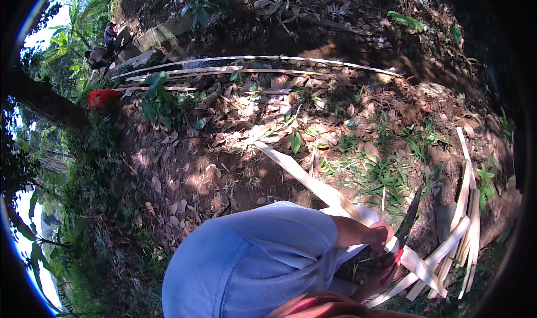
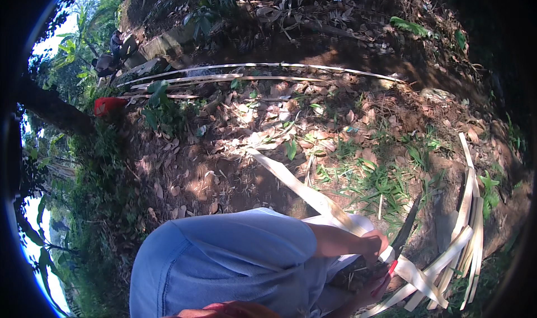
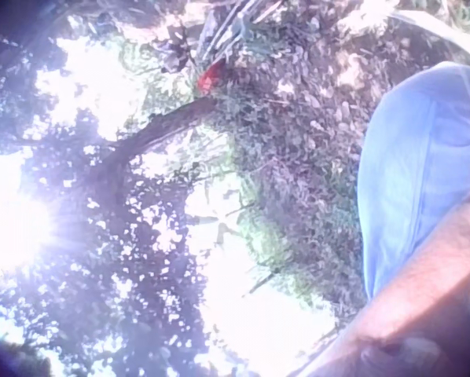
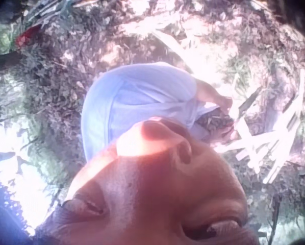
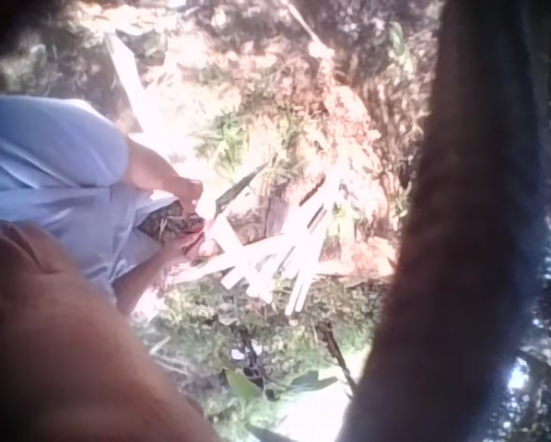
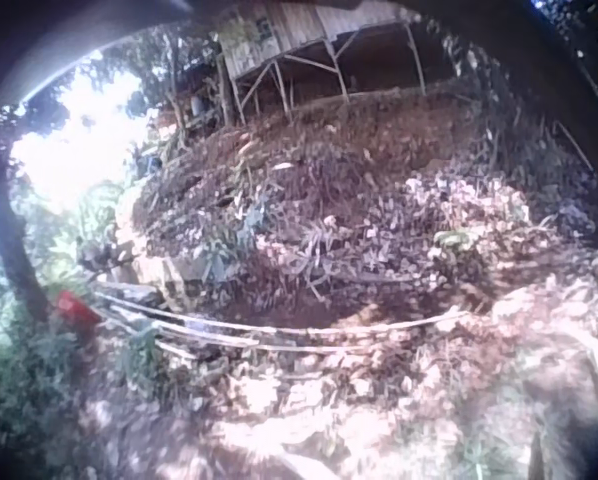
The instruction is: The person sits on the ground and uses a red-handled knife to shave thin strips from a piece of light-colored wood. They repeatedly draw the knife along the wood's length to create shavings, which accumulate on the ground.
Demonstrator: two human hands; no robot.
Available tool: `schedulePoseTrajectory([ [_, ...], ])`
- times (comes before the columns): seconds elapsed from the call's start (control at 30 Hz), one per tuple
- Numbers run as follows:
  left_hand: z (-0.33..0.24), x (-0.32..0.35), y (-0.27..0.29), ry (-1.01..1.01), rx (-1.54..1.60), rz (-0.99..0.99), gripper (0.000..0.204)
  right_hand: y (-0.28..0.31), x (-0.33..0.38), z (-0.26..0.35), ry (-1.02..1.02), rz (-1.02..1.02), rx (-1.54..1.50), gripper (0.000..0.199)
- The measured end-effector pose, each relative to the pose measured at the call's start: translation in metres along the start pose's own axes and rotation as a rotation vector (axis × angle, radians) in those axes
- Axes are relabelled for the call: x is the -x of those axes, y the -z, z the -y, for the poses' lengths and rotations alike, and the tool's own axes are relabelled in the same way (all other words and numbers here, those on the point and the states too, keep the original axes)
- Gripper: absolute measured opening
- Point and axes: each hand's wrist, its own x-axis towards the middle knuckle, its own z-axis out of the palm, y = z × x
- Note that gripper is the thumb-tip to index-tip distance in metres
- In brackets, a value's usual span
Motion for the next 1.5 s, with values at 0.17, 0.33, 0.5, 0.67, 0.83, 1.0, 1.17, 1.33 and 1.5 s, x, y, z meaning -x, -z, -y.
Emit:
schedulePoseTrajectory([
  [0.17, -0.098, 0.007, 0.055, 0.276, -0.206, 0.172, 0.029, 0.008, 0.022, -0.032, 0.033, -0.113, -0.011, 0.056],
  [0.33, -0.157, 0.039, 0.122, 0.399, -0.249, 0.125, 0.05, 0.027, 0.067, -0.024, -0.011, -0.12, -0.007, 0.056],
  [0.5, -0.168, 0.049, 0.125, 0.474, -0.134, 0.0, 0.054, 0.045, 0.087, -0.023, -0.052, -0.117, 0.021, 0.056],
  [0.67, -0.163, 0.041, 0.124, 0.347, -0.248, 0.178, 0.031, 0.043, 0.075, -0.02, -0.044, -0.115, 0.007, 0.056],
  [0.83, -0.131, 0.053, 0.102, 0.243, -0.239, -0.147, 0.033, -0.007, -0.005, 0.018, -0.072, 0.035, -0.046, 0.056],
  [1.0, -0.131, 0.045, 0.101, 0.332, 0.083, -0.066, 0.034, -0.026, -0.014, -0.008, -0.023, -0.119, -0.074, 0.052],
  [1.17, -0.121, 0.048, 0.087, 0.316, 0.043, -0.208, 0.033, 0.002, 0.048, -0.016, 0.009, -0.119, -0.116, 0.05],
  [1.33, -0.18, 0.04, 0.146, 0.5, -0.173, 0.305, 0.039, 0.034, 0.082, -0.023, -0.049, -0.15, -0.03, 0.05],
  [1.5, -0.185, 0.045, 0.145, 0.507, -0.029, 0.211, 0.022, 0.04, 0.082, -0.023, -0.042, -0.144, 0.009, 0.05],
])
